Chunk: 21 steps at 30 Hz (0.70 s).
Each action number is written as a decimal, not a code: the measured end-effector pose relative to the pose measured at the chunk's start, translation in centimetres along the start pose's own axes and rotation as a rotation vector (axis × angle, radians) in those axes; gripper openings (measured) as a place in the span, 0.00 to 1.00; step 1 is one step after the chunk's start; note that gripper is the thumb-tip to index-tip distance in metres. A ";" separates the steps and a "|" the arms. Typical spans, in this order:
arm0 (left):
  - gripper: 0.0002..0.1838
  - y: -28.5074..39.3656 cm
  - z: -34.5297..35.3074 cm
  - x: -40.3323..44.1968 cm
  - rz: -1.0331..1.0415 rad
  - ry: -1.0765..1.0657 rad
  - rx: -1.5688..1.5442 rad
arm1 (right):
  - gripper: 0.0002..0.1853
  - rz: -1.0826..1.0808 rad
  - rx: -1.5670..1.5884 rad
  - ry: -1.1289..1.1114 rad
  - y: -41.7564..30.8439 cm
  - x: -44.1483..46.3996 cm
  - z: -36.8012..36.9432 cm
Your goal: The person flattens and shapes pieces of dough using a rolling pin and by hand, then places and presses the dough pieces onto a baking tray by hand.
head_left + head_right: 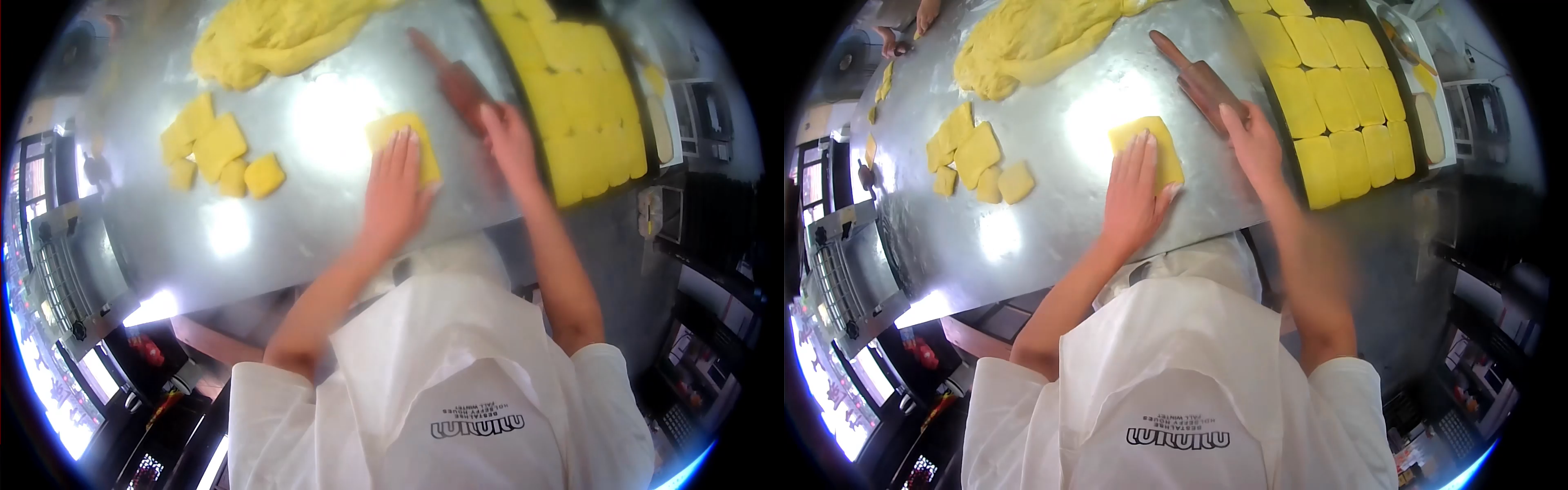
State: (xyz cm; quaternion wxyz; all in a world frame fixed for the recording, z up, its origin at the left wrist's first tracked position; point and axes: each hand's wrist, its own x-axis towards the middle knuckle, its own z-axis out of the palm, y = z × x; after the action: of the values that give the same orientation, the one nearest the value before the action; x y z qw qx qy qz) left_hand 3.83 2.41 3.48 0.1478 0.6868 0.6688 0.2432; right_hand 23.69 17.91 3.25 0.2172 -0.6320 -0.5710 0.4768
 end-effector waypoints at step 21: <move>0.39 -1.8 -0.4 2.8 -0.030 -0.044 -0.161 | 0.18 -0.492 -0.079 -0.100 -1.3 -5.8 4.3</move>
State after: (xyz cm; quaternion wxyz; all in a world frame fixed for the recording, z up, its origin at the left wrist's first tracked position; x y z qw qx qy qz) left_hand 2.05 5.25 3.26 0.2210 0.6678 0.6538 0.2789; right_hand 19.94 11.66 4.46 0.2734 -0.4575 -0.7359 0.4175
